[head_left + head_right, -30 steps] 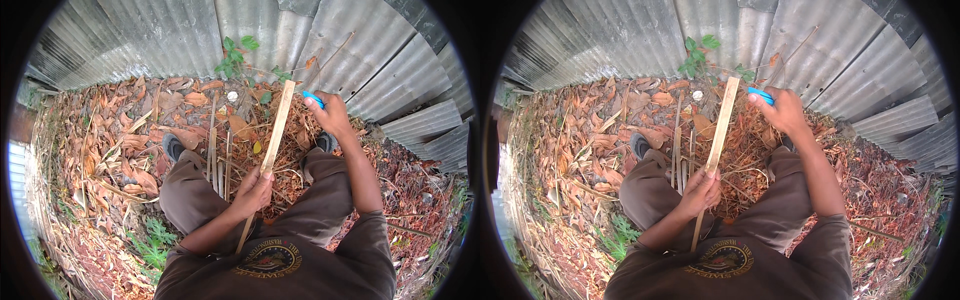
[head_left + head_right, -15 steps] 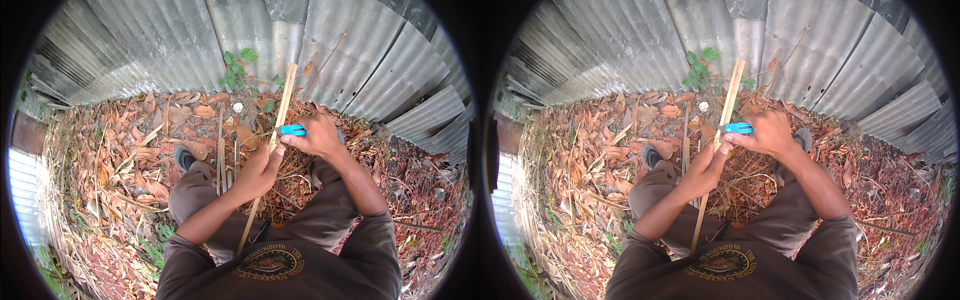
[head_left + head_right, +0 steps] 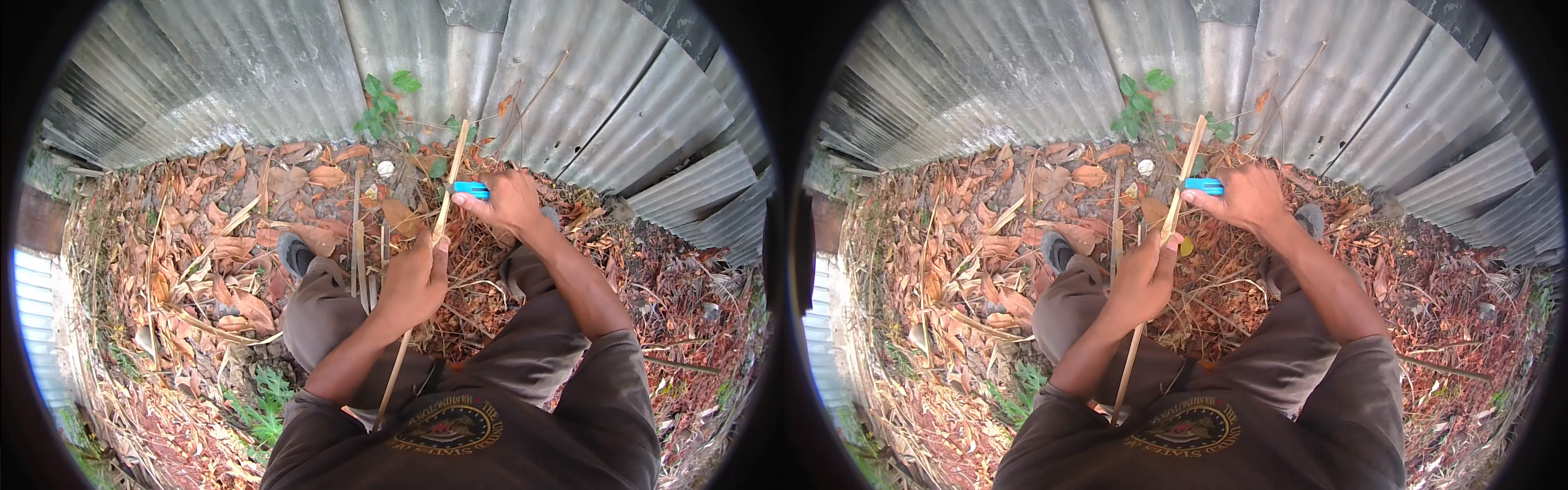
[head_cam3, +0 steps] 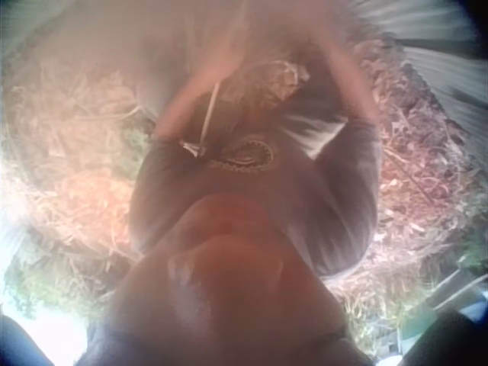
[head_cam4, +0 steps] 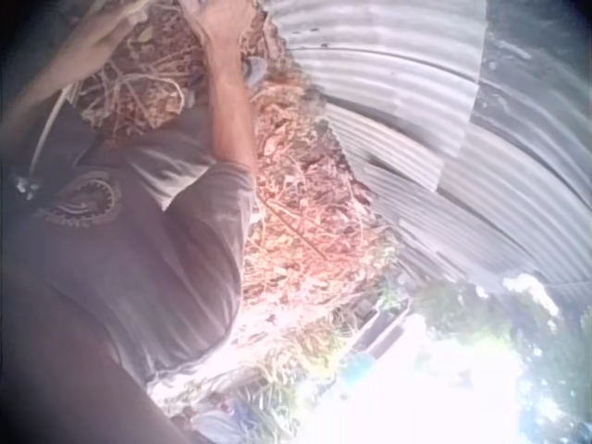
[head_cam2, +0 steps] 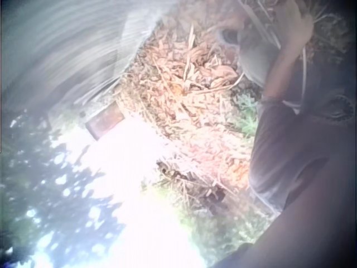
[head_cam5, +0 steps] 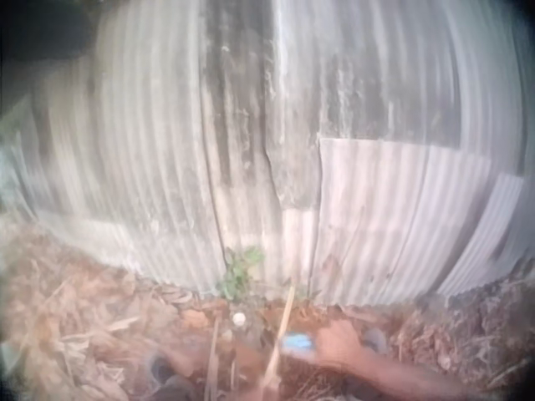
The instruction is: The person sits on the ground and uses a blue utility knife to shave the surface of a long, thin wooden stick. They hold the stick with their left hand and scrape along its length with the knife in their right hand, removing thin strips of wood.
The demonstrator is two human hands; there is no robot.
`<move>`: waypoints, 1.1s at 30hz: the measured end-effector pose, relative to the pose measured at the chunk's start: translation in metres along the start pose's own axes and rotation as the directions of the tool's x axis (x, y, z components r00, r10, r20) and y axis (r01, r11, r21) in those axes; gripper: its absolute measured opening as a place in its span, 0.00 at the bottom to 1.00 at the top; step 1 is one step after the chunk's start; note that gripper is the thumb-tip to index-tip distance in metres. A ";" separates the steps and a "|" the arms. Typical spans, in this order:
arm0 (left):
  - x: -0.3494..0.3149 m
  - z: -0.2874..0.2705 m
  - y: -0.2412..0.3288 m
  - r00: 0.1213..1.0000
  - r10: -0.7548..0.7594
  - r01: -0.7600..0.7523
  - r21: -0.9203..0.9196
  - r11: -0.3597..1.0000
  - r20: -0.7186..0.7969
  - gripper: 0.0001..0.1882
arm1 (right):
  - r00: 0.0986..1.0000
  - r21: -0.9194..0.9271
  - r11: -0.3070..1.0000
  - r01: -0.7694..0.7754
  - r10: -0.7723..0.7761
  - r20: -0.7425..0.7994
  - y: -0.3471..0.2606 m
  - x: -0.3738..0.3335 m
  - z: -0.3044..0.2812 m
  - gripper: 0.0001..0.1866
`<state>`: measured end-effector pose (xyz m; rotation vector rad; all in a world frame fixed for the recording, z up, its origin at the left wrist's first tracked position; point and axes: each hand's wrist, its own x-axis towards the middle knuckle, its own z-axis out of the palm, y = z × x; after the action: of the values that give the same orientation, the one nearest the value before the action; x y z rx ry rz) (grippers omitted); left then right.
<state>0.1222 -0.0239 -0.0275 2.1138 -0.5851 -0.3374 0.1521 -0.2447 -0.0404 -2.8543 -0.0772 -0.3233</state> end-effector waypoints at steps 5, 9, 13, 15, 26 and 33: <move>-0.004 0.003 -0.021 0.985 0.134 -0.130 0.047 0.990 -0.105 0.12 | 0.991 0.059 0.990 0.127 -0.129 0.025 -0.020 -0.014 0.017 0.36; -0.012 0.002 -0.018 0.995 0.090 -0.087 0.077 0.993 -0.038 0.11 | 0.985 0.016 0.990 0.142 -0.140 -0.105 -0.002 0.005 0.017 0.38; -0.013 -0.001 -0.010 1.000 -0.015 0.015 0.031 0.999 0.017 0.09 | 0.999 -0.058 0.998 -0.024 0.023 -0.024 0.002 0.022 0.011 0.42; -0.013 -0.004 -0.002 0.996 -0.063 0.062 0.026 0.998 0.061 0.09 | 0.996 -0.096 0.992 -0.086 0.084 -0.031 0.019 0.028 0.021 0.43; -0.010 -0.009 -0.033 0.995 -0.086 0.095 -0.393 0.914 0.040 0.12 | 0.982 0.073 0.981 -0.181 0.185 -0.047 0.020 0.003 -0.007 0.41; -0.002 -0.005 -0.026 0.999 -0.033 0.030 -0.337 0.941 -0.002 0.11 | 0.994 0.089 0.990 0.106 -0.108 0.021 -0.035 -0.006 0.001 0.37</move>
<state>0.1305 -0.0067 -0.0465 1.7939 -0.4533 -0.4170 0.1432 -0.2106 -0.0339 -2.7727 -0.2438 -0.2970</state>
